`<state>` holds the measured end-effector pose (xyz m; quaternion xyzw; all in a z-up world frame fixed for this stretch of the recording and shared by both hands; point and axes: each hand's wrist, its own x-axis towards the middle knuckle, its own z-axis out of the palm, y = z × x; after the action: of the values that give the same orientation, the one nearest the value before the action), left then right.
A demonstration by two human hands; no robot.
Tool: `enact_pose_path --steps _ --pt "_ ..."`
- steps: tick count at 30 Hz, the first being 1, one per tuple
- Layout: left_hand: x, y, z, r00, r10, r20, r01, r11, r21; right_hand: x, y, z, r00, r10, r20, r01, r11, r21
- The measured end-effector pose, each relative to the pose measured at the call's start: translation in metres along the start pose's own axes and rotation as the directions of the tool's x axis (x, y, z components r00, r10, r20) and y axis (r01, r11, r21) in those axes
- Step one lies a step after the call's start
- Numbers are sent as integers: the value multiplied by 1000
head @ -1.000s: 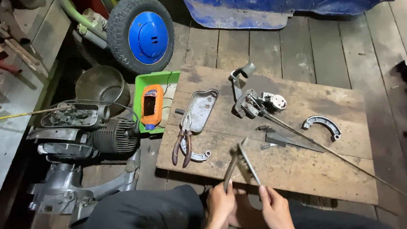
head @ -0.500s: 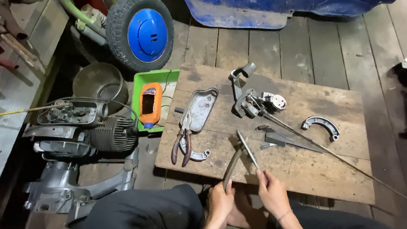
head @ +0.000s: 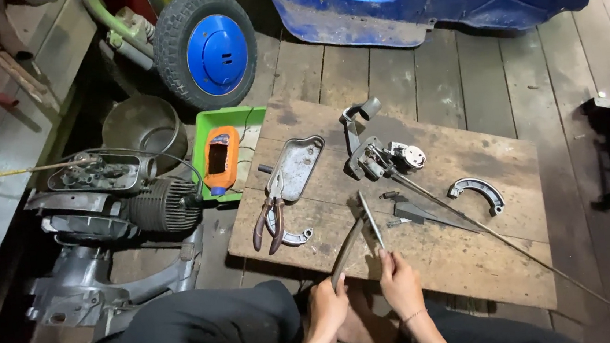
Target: The person sits cross-legged on the floor and uses a wire brush to scrub a curved metal part held in their left hand. They repeatedly brush the surface of the part, turning it over to clean different sides, while various tools and parts lie on a wooden board nearby.
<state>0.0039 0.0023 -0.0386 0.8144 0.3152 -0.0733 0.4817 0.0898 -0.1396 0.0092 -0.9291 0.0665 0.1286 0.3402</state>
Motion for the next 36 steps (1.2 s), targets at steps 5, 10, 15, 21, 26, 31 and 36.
enact_pose_path --steps 5,10,15,21,26,31,36 --pt "-3 15 -12 999 -43 31 45 997 -63 -46 -2 -14 998 -1 57 0 1000 28" --pt "-15 39 -33 965 -152 213 194 962 -190 -57 19 4 989 -114 93 116 993 -17" --pt "-9 19 -13 1000 -10 11 11 999 -44 23 31 14 1000 -19 -10 20 994 110" --pt "-14 35 -29 994 -55 94 68 987 -144 -62 14 -12 998 -30 61 20 987 160" --pt "0 -3 5 998 -52 36 53 998 -32 -39 30 11 999 -28 24 27 999 43" --pt "-7 17 -13 998 -44 43 45 999 -17 15 27 4 999 -21 41 12 980 199" --pt "-10 17 -10 982 -157 100 159 987 -12 -58 20 -21 997 33 76 -45 986 159"
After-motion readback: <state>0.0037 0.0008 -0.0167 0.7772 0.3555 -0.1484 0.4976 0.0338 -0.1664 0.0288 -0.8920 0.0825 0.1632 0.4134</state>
